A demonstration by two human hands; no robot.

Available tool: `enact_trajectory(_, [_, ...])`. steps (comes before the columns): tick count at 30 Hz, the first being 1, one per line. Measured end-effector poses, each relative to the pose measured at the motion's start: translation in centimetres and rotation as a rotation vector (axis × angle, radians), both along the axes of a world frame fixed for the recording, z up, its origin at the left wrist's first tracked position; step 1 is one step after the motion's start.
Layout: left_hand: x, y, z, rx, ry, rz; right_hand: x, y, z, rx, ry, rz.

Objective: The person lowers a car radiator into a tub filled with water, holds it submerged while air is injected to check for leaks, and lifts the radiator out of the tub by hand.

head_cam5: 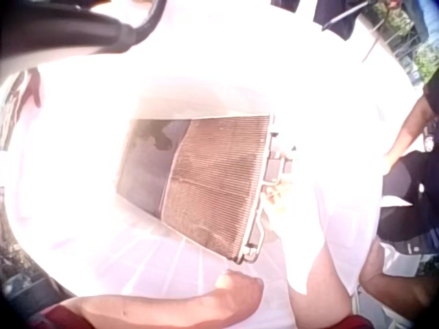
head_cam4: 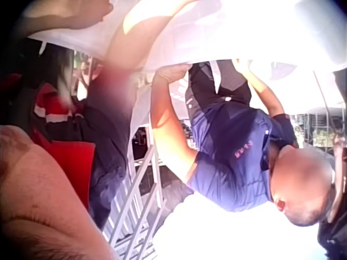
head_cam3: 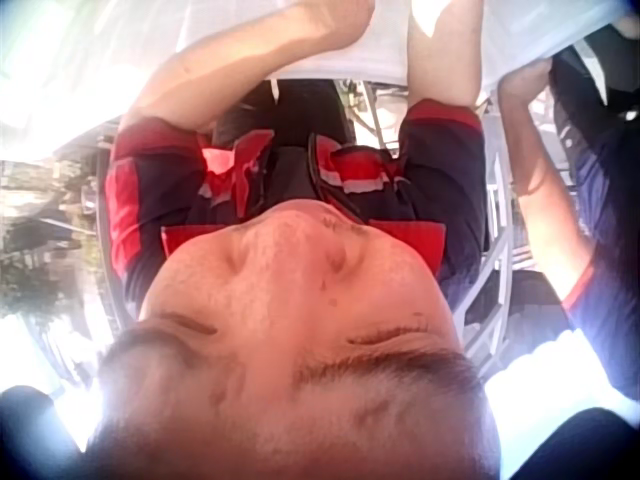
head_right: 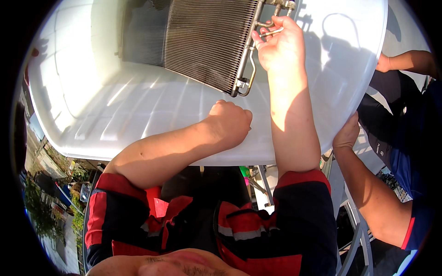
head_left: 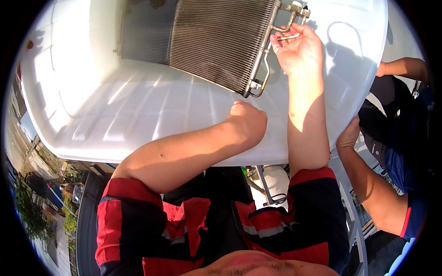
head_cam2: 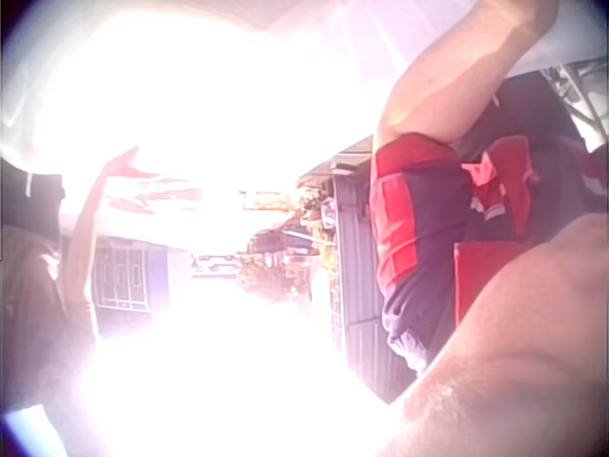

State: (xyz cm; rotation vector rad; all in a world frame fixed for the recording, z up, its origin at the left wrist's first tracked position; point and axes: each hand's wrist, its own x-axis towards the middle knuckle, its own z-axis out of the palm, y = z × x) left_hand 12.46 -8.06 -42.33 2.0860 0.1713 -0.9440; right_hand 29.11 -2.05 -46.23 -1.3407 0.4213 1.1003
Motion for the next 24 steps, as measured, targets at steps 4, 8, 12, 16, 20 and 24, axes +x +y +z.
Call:
enact_trajectory(4, [-0.6, 0.2, 0.0, 0.008, -0.052, 0.020, -0.2, 0.2, -0.2, 0.012, 0.007, 0.005])
enact_trajectory(8, [-0.5, 0.6, 0.4, -0.018, -0.004, 0.051, -0.2, 0.4, 0.1, 0.019, 0.004, 0.016])
enact_trajectory(12, [-0.6, 0.3, 0.7, -0.021, -0.028, 0.006, -0.9, 0.5, 1.2, 0.027, -0.010, 0.033])
enact_trajectory(16, [-1.2, -0.1, 0.5, -0.005, -0.019, -0.014, -2.0, 0.8, 1.6, 0.091, -0.051, 0.142])
enact_trajectory(20, [-2.6, 1.6, 2.5, -0.071, -0.041, -0.084, -0.9, 0.5, 1.7, 0.298, -0.032, 0.305])
enact_trajectory(24, [-8.5, 2.4, 3.7, 0.015, -0.520, 0.670, 0.9, 1.0, 0.7, 0.330, -0.028, 0.397])
